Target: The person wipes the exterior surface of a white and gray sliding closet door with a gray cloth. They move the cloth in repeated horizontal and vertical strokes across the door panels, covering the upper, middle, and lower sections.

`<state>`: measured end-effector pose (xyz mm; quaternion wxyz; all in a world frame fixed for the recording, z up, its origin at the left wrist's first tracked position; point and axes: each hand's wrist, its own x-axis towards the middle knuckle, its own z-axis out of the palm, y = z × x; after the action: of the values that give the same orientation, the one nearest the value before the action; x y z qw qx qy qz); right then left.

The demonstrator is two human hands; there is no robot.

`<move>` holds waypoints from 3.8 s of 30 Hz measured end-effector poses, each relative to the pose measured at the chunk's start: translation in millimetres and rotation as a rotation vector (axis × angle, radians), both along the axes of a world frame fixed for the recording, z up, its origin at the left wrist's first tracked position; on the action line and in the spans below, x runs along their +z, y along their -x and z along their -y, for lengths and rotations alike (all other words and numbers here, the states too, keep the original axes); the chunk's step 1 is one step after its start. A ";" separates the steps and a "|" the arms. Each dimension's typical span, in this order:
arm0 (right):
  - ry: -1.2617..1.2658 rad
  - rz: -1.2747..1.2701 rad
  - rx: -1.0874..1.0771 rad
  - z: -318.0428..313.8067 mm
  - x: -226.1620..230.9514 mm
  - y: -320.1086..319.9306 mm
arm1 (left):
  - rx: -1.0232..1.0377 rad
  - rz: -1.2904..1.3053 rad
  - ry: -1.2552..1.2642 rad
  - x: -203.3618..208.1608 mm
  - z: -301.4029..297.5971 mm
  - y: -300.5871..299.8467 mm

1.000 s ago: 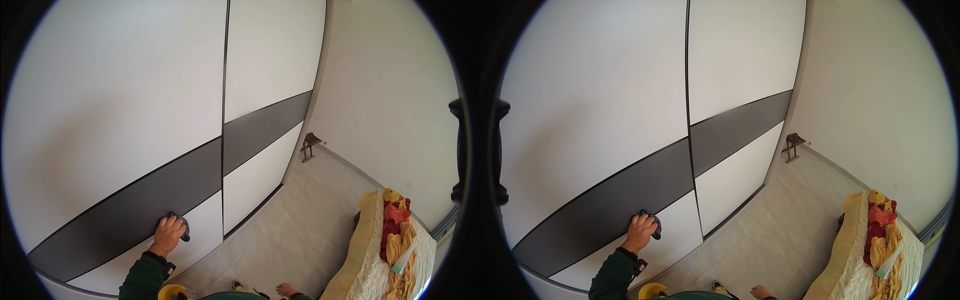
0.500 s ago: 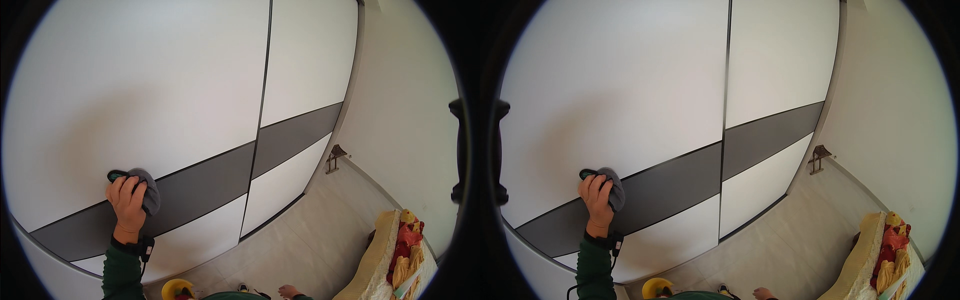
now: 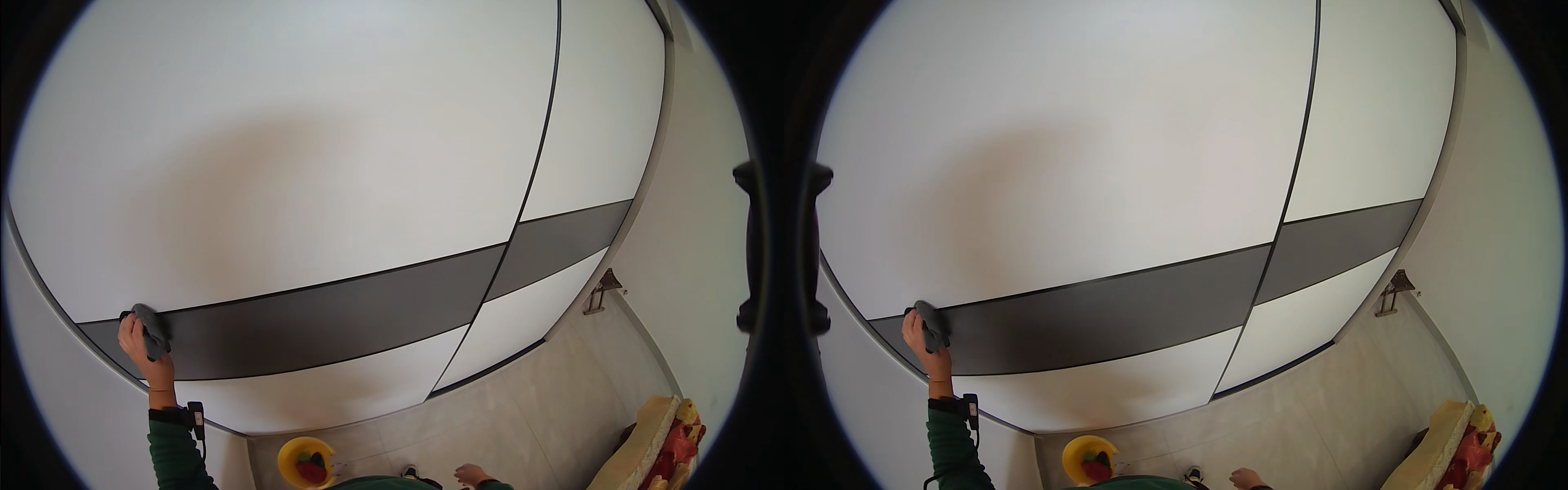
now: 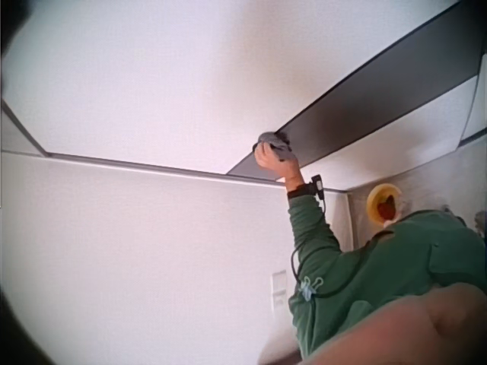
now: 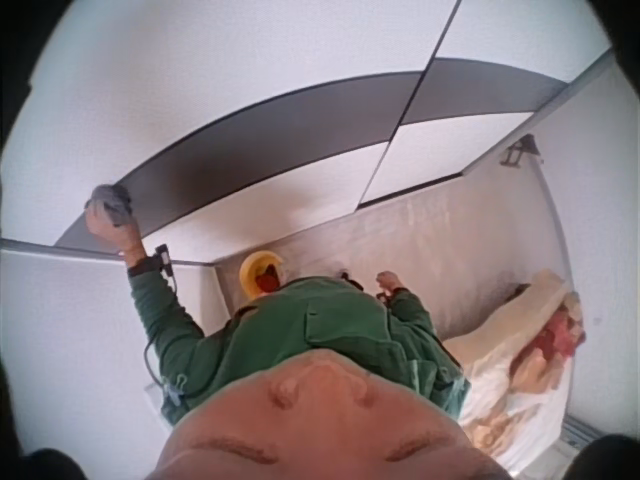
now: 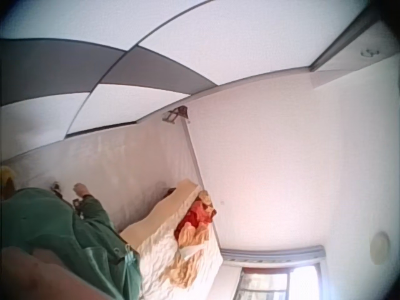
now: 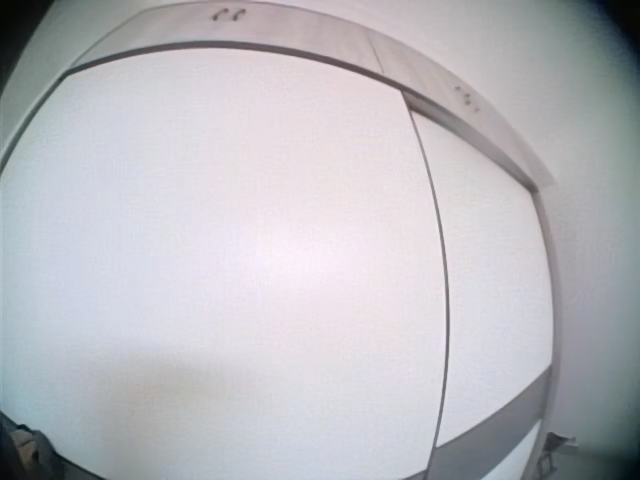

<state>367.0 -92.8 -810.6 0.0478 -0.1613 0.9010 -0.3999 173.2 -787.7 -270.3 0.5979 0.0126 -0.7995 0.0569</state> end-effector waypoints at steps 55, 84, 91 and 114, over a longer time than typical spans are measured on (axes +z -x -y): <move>-0.221 0.227 -0.341 -175.4 -71.5 -77.6 | -0.829 0.171 0.414 39.1 -527.1 165.6; 0.383 0.363 -0.506 -72.2 273.7 153.6 | -0.968 1.640 -1.450 -205.1 -492.4 117.2; 0.517 0.094 -0.028 -26.6 367.6 202.4 | -1.177 1.545 -1.516 -195.2 -548.0 71.8; 0.145 0.251 -0.061 -4.3 374.8 300.4 | -0.785 2.208 -0.882 -247.9 -434.3 128.7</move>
<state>66.6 -88.5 -435.8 0.1363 -0.0858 0.8612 -0.4820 44.4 -353.5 -518.2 -0.4695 -0.0815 -0.7740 -0.4170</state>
